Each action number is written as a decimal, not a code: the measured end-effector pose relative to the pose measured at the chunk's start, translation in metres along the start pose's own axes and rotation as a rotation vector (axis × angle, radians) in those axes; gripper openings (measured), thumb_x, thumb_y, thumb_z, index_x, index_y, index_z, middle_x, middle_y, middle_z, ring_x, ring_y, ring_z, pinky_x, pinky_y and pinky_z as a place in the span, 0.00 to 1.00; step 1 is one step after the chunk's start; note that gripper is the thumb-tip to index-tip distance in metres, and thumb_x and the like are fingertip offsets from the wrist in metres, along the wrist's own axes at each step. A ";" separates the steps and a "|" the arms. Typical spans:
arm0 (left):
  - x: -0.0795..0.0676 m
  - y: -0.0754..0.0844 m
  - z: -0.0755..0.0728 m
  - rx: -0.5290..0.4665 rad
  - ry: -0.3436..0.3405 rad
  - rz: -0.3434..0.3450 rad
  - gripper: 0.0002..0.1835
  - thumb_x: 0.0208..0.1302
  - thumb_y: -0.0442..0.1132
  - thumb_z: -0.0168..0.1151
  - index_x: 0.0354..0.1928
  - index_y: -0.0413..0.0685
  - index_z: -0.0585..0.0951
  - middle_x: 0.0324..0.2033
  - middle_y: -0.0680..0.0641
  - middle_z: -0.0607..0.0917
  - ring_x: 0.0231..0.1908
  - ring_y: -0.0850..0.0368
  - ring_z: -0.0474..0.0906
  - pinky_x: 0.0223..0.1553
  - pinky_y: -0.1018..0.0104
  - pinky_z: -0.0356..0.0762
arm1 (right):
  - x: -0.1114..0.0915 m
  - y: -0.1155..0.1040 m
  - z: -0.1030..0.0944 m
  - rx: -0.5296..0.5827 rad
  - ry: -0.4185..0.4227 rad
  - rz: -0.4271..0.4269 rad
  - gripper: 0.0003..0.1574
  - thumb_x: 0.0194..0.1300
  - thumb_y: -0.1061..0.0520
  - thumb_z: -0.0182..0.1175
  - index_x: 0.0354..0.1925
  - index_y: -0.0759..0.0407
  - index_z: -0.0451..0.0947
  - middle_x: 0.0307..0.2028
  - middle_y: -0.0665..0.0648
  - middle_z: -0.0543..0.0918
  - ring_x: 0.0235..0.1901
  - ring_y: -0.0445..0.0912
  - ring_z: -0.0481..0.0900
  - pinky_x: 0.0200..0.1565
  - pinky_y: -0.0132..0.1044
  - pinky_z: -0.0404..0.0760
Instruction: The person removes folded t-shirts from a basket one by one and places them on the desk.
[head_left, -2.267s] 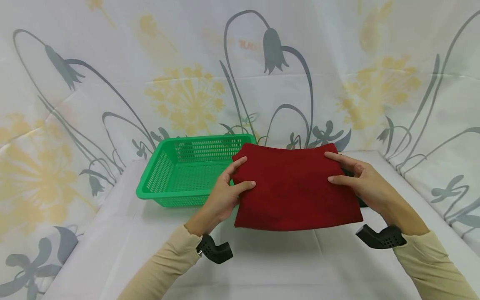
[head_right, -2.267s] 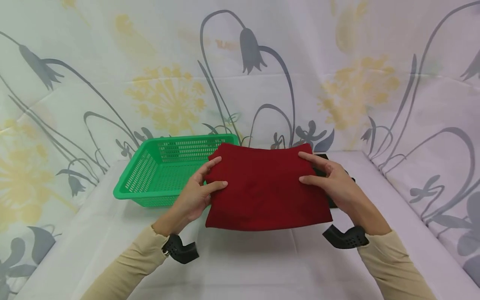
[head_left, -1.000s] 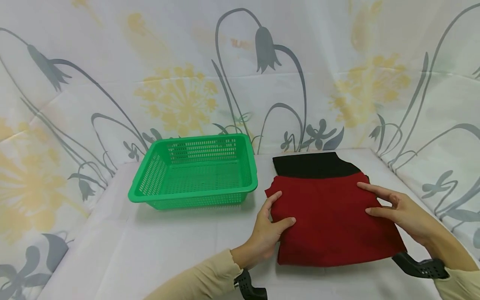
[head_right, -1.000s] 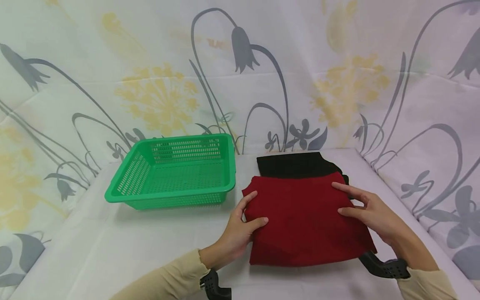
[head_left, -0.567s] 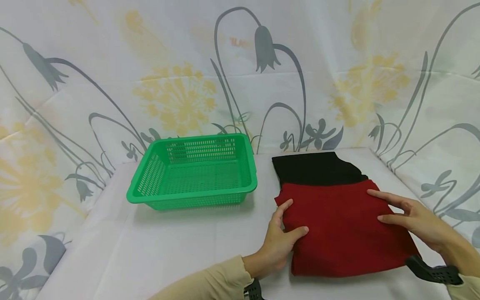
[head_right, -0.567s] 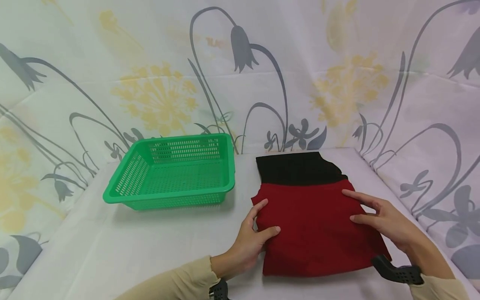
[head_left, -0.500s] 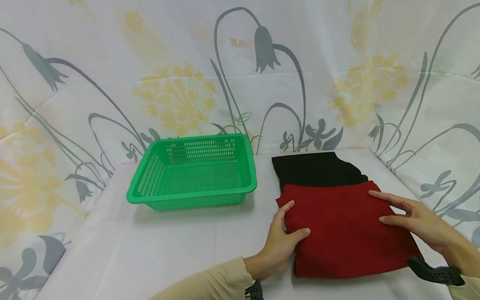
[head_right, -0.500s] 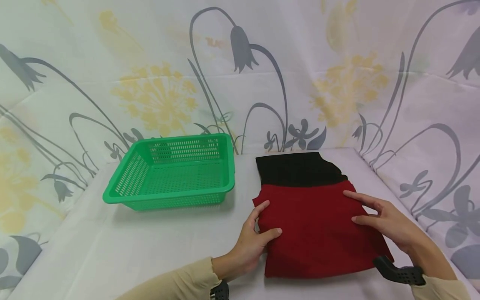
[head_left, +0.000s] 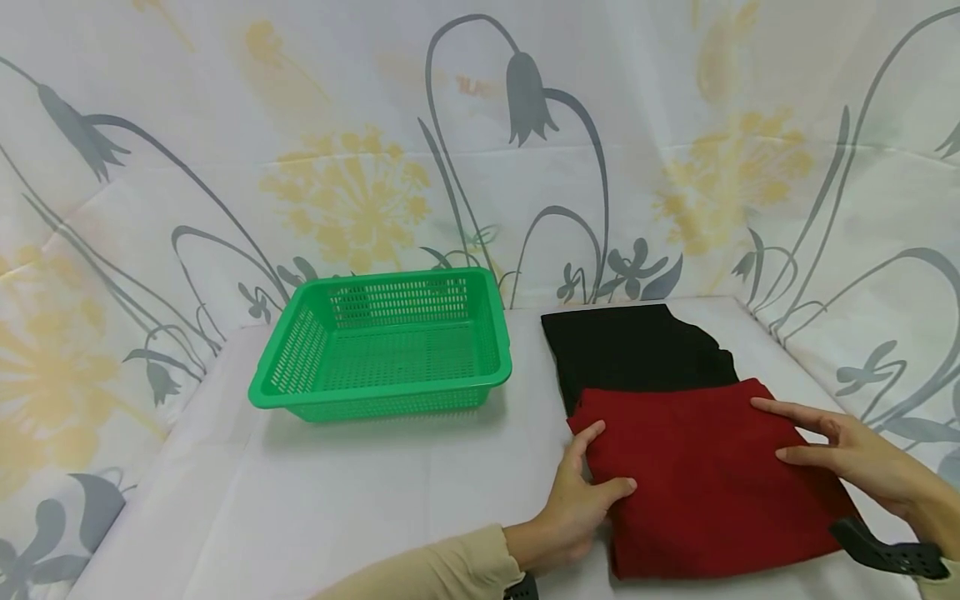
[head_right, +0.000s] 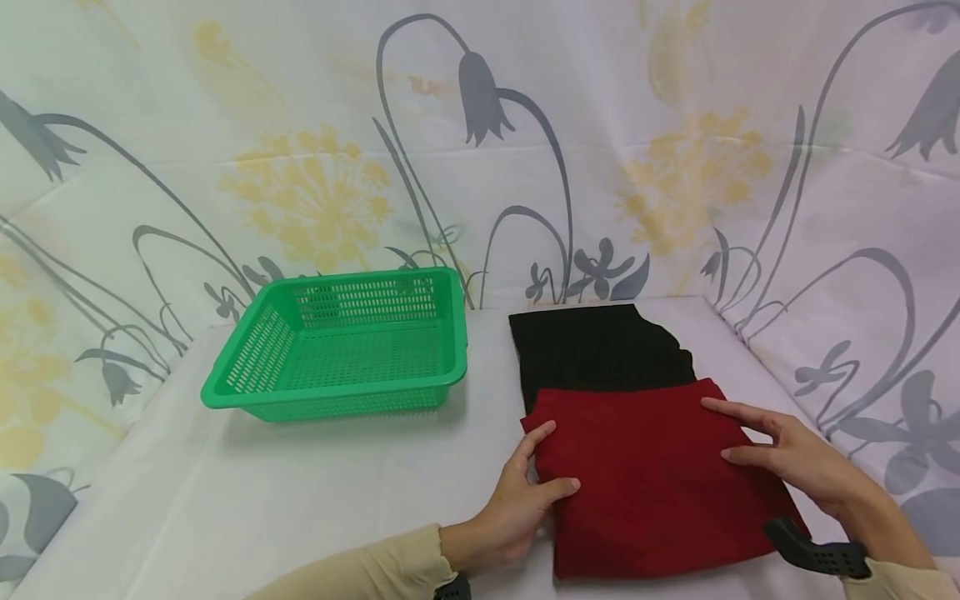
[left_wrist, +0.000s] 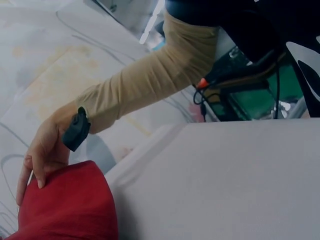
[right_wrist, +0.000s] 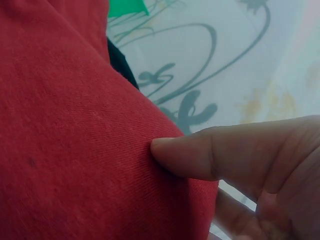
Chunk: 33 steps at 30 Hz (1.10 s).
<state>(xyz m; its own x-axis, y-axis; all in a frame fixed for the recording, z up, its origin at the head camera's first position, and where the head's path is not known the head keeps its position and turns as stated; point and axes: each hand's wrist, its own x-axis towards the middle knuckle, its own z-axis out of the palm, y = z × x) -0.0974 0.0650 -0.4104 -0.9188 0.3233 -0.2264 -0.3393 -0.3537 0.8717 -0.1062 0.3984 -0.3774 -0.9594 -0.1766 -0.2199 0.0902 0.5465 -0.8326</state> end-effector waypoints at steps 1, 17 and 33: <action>0.000 -0.001 0.000 -0.003 0.001 -0.011 0.37 0.55 0.21 0.62 0.65 0.58 0.69 0.61 0.46 0.64 0.55 0.45 0.68 0.50 0.45 0.73 | 0.000 0.002 0.000 0.003 -0.002 0.005 0.37 0.70 0.57 0.57 0.73 0.49 0.59 0.65 0.74 0.58 0.43 0.45 0.80 0.40 0.41 0.81; 0.007 -0.015 -0.003 -0.084 0.041 -0.111 0.42 0.51 0.15 0.58 0.67 0.56 0.67 0.59 0.43 0.66 0.50 0.42 0.71 0.46 0.38 0.75 | 0.010 0.031 0.001 0.142 -0.141 0.036 0.35 0.71 0.59 0.55 0.73 0.45 0.61 0.65 0.80 0.49 0.46 0.49 0.80 0.44 0.45 0.80; 0.009 -0.005 -0.016 -0.031 0.011 -0.154 0.40 0.48 0.14 0.56 0.64 0.50 0.69 0.57 0.41 0.65 0.49 0.43 0.71 0.42 0.31 0.72 | 0.009 0.040 0.005 0.101 -0.108 0.086 0.35 0.68 0.57 0.59 0.71 0.54 0.62 0.62 0.78 0.58 0.49 0.54 0.75 0.43 0.47 0.80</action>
<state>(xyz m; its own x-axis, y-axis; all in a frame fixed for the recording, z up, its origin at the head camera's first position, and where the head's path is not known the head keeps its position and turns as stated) -0.1075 0.0557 -0.4244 -0.8575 0.3666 -0.3611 -0.4822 -0.3275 0.8126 -0.1102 0.4140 -0.4153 -0.9131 -0.2225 -0.3418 0.2029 0.4791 -0.8540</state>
